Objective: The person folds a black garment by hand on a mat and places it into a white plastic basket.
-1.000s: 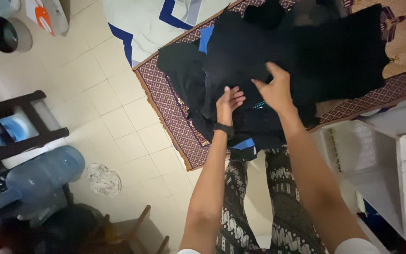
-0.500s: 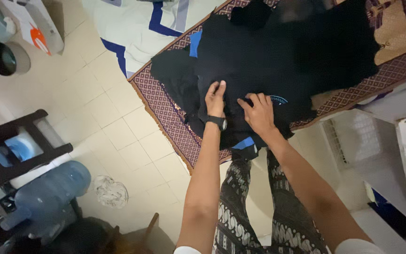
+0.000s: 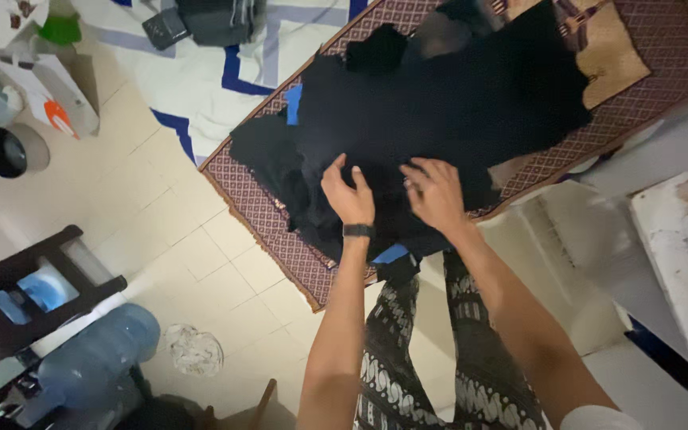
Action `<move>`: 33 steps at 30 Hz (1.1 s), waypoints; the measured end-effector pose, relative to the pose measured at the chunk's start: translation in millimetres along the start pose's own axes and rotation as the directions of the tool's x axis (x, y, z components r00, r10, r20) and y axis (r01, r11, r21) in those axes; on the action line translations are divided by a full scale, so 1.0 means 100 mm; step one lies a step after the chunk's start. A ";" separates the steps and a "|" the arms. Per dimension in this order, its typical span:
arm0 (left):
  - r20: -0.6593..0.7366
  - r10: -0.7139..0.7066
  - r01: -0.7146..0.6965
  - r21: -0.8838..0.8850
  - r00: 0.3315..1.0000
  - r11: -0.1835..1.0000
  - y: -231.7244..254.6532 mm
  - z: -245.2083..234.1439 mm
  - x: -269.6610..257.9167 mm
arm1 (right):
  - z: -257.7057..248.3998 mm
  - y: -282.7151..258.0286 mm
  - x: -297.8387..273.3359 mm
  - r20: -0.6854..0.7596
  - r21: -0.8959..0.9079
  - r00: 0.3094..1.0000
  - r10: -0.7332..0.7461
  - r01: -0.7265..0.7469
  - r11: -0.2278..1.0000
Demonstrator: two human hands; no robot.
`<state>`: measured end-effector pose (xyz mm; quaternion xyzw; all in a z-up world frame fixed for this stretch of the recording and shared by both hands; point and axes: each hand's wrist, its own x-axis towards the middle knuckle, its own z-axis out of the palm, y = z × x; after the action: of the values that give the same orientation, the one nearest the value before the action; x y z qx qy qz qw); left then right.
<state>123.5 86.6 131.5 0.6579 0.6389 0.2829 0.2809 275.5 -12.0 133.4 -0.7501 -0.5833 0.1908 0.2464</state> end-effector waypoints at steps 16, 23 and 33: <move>0.543 0.027 -0.292 0.408 0.839 0.865 0.57 2.05 0.14 | -0.58 2.90 0.85 0.287 -0.309 0.919 0.269 -0.177 0.934; 0.625 -0.039 -0.262 0.382 0.780 0.886 0.76 2.31 0.17 | -0.92 3.34 0.85 0.139 -0.612 0.899 0.414 -0.251 0.750; 0.453 0.006 -0.275 0.529 0.891 0.803 0.57 2.68 0.66 | -0.72 3.13 1.92 0.290 -0.224 0.937 0.196 -0.133 0.966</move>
<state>359.5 148.6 -8.6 0.8040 0.5644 -0.0572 0.1781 608.5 101.8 6.2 -0.7781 -0.5658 0.2666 0.0580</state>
